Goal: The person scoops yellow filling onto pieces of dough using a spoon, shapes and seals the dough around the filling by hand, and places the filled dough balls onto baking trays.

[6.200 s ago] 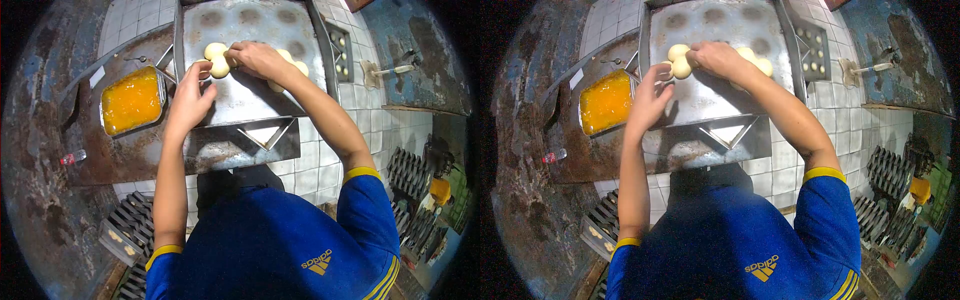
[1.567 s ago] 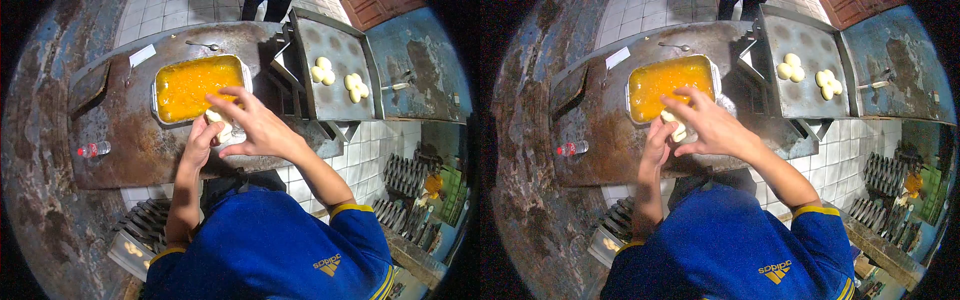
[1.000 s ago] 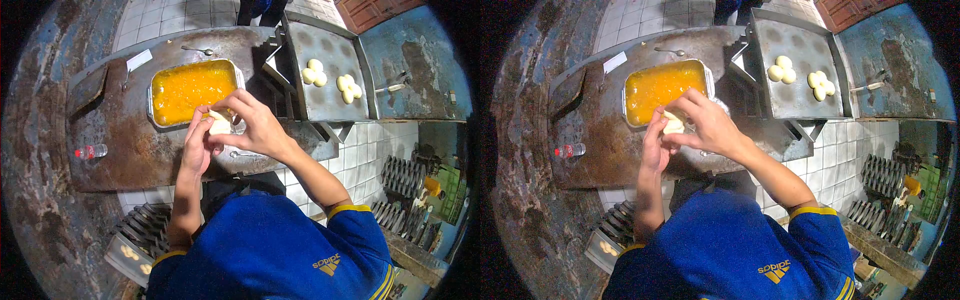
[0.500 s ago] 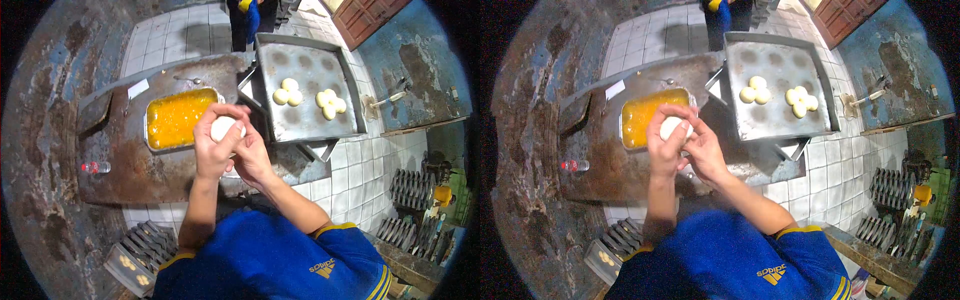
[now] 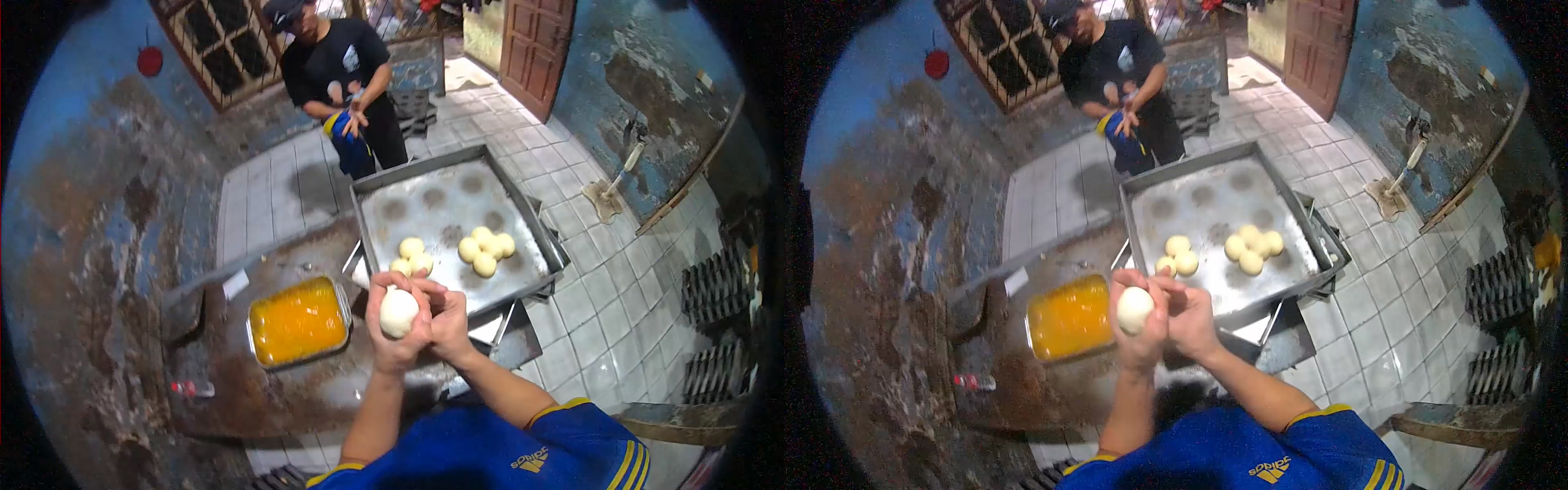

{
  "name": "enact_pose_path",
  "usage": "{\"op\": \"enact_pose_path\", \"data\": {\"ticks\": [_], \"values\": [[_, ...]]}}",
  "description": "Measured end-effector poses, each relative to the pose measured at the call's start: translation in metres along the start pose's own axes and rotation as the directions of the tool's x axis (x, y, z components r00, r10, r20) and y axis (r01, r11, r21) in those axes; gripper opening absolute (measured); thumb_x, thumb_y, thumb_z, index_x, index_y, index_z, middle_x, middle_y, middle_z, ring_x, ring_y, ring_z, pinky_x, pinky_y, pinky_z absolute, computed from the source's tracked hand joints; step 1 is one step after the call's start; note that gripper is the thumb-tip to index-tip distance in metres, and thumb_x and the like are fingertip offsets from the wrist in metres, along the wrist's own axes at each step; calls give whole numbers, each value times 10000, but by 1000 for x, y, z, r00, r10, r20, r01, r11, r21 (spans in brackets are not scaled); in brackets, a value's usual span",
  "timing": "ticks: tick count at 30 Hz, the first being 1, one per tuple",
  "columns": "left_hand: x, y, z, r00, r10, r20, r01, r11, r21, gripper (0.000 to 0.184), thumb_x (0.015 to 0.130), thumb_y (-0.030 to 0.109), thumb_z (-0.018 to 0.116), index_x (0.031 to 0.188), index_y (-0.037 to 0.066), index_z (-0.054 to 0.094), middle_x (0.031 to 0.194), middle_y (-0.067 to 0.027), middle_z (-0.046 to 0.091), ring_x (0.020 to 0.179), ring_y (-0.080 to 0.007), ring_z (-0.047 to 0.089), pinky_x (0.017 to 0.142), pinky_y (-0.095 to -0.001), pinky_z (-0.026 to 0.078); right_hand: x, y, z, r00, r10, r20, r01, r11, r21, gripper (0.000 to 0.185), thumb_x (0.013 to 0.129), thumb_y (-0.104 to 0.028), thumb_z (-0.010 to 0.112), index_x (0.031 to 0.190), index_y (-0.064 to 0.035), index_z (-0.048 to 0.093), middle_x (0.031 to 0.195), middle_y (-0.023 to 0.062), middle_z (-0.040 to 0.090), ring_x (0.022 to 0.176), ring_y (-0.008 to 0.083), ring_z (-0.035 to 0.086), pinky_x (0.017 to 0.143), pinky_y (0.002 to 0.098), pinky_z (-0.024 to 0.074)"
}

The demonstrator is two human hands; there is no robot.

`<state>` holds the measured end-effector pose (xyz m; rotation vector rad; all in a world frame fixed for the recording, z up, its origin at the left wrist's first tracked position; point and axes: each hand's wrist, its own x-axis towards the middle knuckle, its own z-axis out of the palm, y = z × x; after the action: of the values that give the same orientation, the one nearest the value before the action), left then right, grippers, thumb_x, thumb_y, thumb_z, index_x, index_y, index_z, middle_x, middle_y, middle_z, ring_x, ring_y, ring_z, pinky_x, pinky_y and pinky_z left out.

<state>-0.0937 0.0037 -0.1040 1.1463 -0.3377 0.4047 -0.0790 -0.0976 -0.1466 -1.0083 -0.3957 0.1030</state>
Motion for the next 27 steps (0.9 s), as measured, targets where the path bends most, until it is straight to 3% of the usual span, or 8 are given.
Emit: {"op": "enact_pose_path", "data": {"ticks": [5, 7, 11, 13, 15, 17, 21, 27], "values": [[19, 1, 31, 1000, -19, -21, 19, 1000, 19, 544, 852, 100, 733, 1267, 57, 383, 1001, -114, 702, 1119, -252, 718, 1267, -566, 306, 15, -41, -55, 905, 200, 376, -214, 977, -5, 541, 993, -54, 682, 1502, 28, 519, 1362, 63, 664, 1249, 142, 610, 1081, 335, 487], [23, 3, 51, 998, 40, -58, -35, 996, 78, 587, 816, 186, 800, 1241, 67, 414, 1035, -31, 524, 975, -206, 707, 1230, -542, 406, 14, -55, -53, 943, 95, 318, -103, 995, 8, 541, 995, -33, 663, 1516, 17, 529, 1348, 65, 682, 1218, 143, 629, 1087, 327, 483], [26, -23, 60, 997, -53, 65, 53, 999, -3, 540, 878, 70, 760, 1248, 59, 366, 891, -53, 631, 874, -192, 698, 1111, -500, 486, 12, -32, -73, 984, -56, 168, 69, 995, -75, 338, 911, -16, 671, 1246, 14, 703, 1150, 93, 757, 1062, 135, 675, 955, 315, 528], [35, -18, 57, 969, -235, -80, 232, 972, -42, 504, 888, -35, 722, 1240, 102, 389, 909, -26, 600, 777, -99, 579, 839, -290, 520, 22, -49, -83, 969, 15, 248, 50, 966, -252, 181, 915, -53, 671, 1061, 11, 756, 1027, 111, 789, 986, 123, 698, 860, 308, 554], [44, -42, 23, 972, -151, -179, 200, 933, 300, 525, 878, -81, 708, 1246, 113, 387, 1056, -36, 582, 862, -73, 569, 780, -250, 509, 35, -84, -103, 852, 320, 415, -122, 892, -436, 111, 940, -102, 774, 1002, -14, 746, 909, 71, 764, 904, 149, 730, 809, 318, 575], [50, -64, 6, 972, -127, -196, 206, 861, 465, 540, 871, -101, 705, 1249, 118, 388, 1137, -41, 567, 917, -64, 568, 760, -241, 512, 42, -80, -124, 962, 196, 190, -63, 837, -544, 296, 925, -175, 828, 1167, -26, 744, 1017, 79, 778, 1015, 200, 750, 851, 347, 599], [40, -120, 15, 885, -463, -43, 432, 785, 444, 646, 817, -79, 778, 1301, 109, 394, 1067, -65, 615, 910, -151, 654, 764, -263, 556, 70, -89, -145, 954, 120, 273, 89, 758, -646, 561, 875, -247, 875, 1361, -50, 677, 1254, 139, 712, 1144, 256, 710, 996, 391, 561], [62, -166, 17, 909, -402, 106, 211, 666, 716, 637, 813, 43, 829, 1299, 50, 418, 979, -178, 708, 974, -358, 746, 772, -435, 578, 90, -87, -172, 955, 185, 232, 54, 661, -749, 474, 847, -254, 879, 1257, -58, 746, 1194, 118, 729, 1110, 269, 709, 970, 382, 550]]}}
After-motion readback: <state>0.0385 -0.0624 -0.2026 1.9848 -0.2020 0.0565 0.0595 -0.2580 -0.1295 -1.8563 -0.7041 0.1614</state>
